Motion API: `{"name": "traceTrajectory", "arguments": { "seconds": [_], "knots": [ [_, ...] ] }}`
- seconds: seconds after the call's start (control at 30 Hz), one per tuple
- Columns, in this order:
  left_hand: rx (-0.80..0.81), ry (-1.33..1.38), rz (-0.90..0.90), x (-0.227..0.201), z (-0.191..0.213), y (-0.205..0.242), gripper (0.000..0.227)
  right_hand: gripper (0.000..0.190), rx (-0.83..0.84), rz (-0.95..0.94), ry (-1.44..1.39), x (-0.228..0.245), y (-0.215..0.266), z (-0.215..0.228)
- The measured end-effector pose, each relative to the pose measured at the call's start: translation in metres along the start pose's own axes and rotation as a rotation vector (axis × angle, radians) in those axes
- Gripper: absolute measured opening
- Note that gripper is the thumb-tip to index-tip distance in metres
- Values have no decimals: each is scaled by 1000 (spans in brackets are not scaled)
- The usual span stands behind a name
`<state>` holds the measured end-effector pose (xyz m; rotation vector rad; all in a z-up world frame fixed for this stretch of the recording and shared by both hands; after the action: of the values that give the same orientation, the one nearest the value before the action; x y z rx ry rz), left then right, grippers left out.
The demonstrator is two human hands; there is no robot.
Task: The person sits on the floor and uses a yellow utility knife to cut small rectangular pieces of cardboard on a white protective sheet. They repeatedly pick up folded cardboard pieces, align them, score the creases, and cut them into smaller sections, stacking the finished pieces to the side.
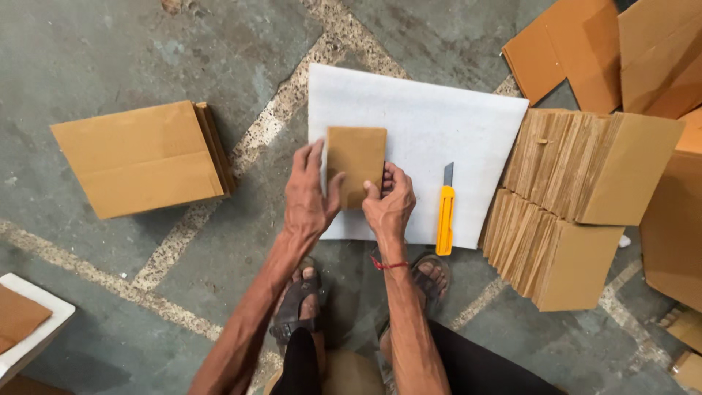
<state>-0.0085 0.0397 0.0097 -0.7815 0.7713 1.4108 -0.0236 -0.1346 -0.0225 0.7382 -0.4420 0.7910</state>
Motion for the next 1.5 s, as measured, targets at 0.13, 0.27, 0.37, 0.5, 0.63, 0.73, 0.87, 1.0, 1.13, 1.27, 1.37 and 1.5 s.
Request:
{"name": "traceTrajectory", "arguments": {
  "seconds": [0.13,0.27,0.37,0.5,0.63,0.73,0.87,1.0,1.13,1.27,1.37,1.5],
  "knots": [
    [-138,85,137,16,-17,17,45,44,-1,7,20,3,0,0],
    [-191,61,147,19,-29,19,38,44,-7,9,5,3,1,-1],
    [-180,38,161,21,-32,17,40,44,-18,8,12,0,2,-2],
    [-168,22,113,14,-35,17,47,45,-39,0,22,-3,0,-6],
    [-149,-3,180,13,-39,16,46,46,-31,-19,3,-8,0,-7],
    [-182,12,202,15,-39,16,45,46,-43,-3,5,-10,-2,-7],
    [-203,85,313,17,-40,15,41,46,-1,-22,-30,-12,-2,-6],
    [-238,201,372,24,-41,13,34,46,30,-23,-43,-14,-2,-5],
    [-282,251,385,24,-41,13,28,47,94,-28,-147,-20,-7,-4],
    [-287,400,393,21,-38,15,26,47,157,-64,-193,-28,-12,-3],
    [-207,526,526,29,-36,17,28,48,196,-71,-222,-33,-15,-3],
    [-192,809,555,43,-43,17,42,54,231,-74,-307,-33,-15,0]
  ]
}}
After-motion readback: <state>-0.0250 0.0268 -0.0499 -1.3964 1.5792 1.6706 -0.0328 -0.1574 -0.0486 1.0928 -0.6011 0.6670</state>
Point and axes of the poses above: each hand's wrist, its own y-axis away from the middle knuckle, its own z-axis out of the back of the hand, x = y × z, the point moved 4 cm from there along -y, towards the middle knuckle, and after that the axes turned 11 degrees about -z, right-handed, at the moved point
